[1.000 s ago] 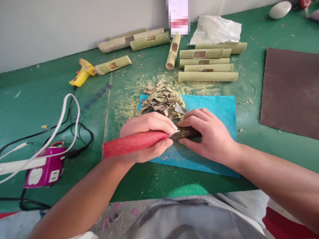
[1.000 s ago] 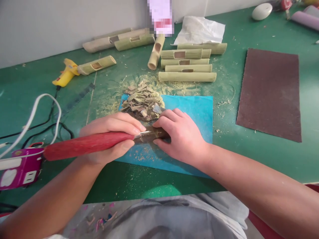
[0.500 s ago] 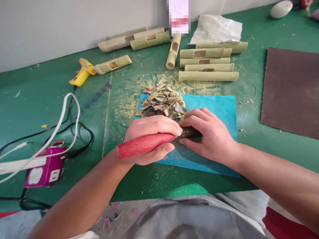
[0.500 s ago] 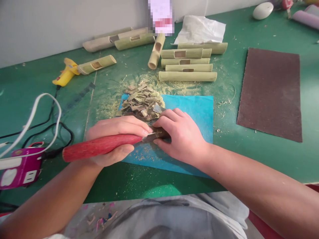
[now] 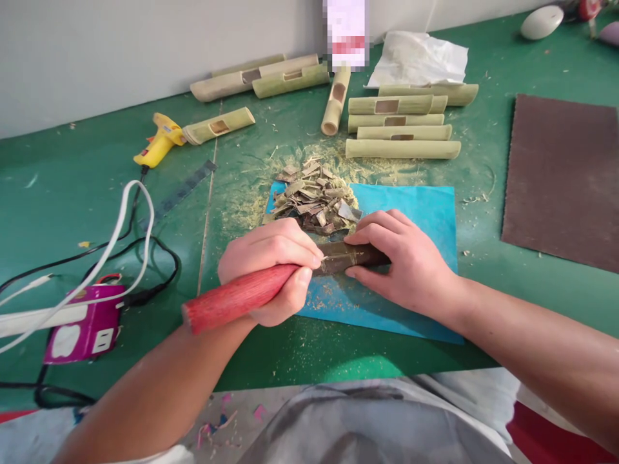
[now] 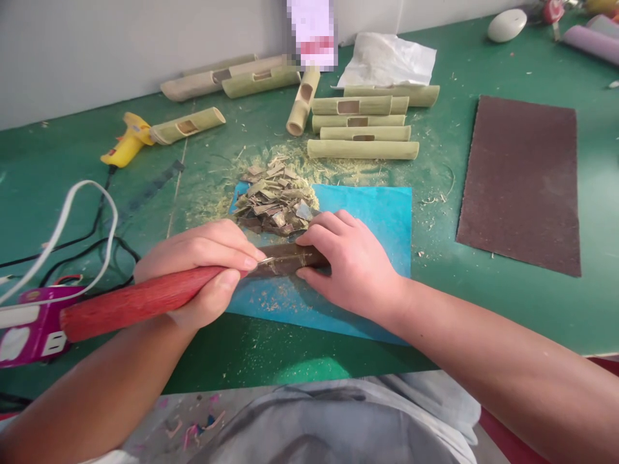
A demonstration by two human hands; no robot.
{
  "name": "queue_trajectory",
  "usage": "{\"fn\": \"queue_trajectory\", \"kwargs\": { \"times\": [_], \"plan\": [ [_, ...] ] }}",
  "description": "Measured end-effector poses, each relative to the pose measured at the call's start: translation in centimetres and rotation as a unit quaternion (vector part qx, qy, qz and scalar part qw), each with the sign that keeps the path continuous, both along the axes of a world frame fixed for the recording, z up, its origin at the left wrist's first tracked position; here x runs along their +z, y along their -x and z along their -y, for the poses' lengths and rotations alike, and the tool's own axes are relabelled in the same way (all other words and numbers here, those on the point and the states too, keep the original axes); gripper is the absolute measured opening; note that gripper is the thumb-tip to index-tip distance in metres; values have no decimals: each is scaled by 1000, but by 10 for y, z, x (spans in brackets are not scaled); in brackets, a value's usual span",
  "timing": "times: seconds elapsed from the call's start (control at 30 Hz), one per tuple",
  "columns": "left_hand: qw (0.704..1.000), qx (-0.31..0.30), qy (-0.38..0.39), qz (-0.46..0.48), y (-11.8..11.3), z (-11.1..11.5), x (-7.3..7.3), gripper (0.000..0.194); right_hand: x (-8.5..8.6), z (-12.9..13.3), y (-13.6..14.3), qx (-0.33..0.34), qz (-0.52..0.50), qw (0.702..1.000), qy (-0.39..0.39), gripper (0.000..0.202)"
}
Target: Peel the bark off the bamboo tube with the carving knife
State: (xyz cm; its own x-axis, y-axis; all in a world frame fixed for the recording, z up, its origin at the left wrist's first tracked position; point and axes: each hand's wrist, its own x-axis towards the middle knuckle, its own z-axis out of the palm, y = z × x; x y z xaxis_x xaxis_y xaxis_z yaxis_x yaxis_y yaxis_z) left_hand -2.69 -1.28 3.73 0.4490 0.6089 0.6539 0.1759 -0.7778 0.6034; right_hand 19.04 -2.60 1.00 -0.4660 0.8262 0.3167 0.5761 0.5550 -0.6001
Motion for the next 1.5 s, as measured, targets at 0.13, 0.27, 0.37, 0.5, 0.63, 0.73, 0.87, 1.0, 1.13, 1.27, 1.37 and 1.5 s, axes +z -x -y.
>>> {"fn": "queue_trajectory", "kwargs": {
  "times": [0.13, 0.27, 0.37, 0.5, 0.63, 0.73, 0.87, 1.0, 1.13, 1.27, 1.37, 1.5],
  "plan": [
    [1000, 2, 6, 20, 5, -3, -7, 8, 1, -1, 0, 1, -1, 1000, -5, 25],
    [998, 16, 52, 37, 8, -5, -12, 11, 1, -1, -1, 0, 5, 1000, -4, 24],
    [997, 10, 77, 10, 7, -6, -10, 7, 1, -1, 0, 0, 8, 1000, -1, 24],
    [994, -17, 104, -23, 7, -7, -3, 7, 1, -1, 0, 4, 4, 1000, -2, 22],
    [992, -48, 104, -56, 10, -10, 5, 13, 1, -1, 0, 5, 4, 1000, -2, 22],
    [992, -54, 91, -69, 11, -13, 6, 14, 1, -1, 0, 2, 6, 1000, 2, 22],
    [994, -54, 89, -28, 9, -14, 1, 9, 2, -1, 0, 1, 9, 1000, 12, 22],
    [995, -41, 88, 31, 8, -14, -6, 6, 3, -1, -1, 4, 10, 1000, 13, 23],
    [995, -31, 67, 68, 9, -12, -12, 6, 3, 0, 0, 2, 10, 1000, 9, 24],
    [992, -5, 72, 104, 12, -12, -21, 10, 2, 0, 1, -1, 10, 1000, 9, 24],
    [992, 1, 78, 103, 13, -12, -21, 11, 2, -1, 1, -2, 11, 1000, 14, 23],
    [994, -21, 90, 61, 10, -12, -13, 10, 2, -1, 0, -1, 8, 1000, 12, 24]
  ]
}}
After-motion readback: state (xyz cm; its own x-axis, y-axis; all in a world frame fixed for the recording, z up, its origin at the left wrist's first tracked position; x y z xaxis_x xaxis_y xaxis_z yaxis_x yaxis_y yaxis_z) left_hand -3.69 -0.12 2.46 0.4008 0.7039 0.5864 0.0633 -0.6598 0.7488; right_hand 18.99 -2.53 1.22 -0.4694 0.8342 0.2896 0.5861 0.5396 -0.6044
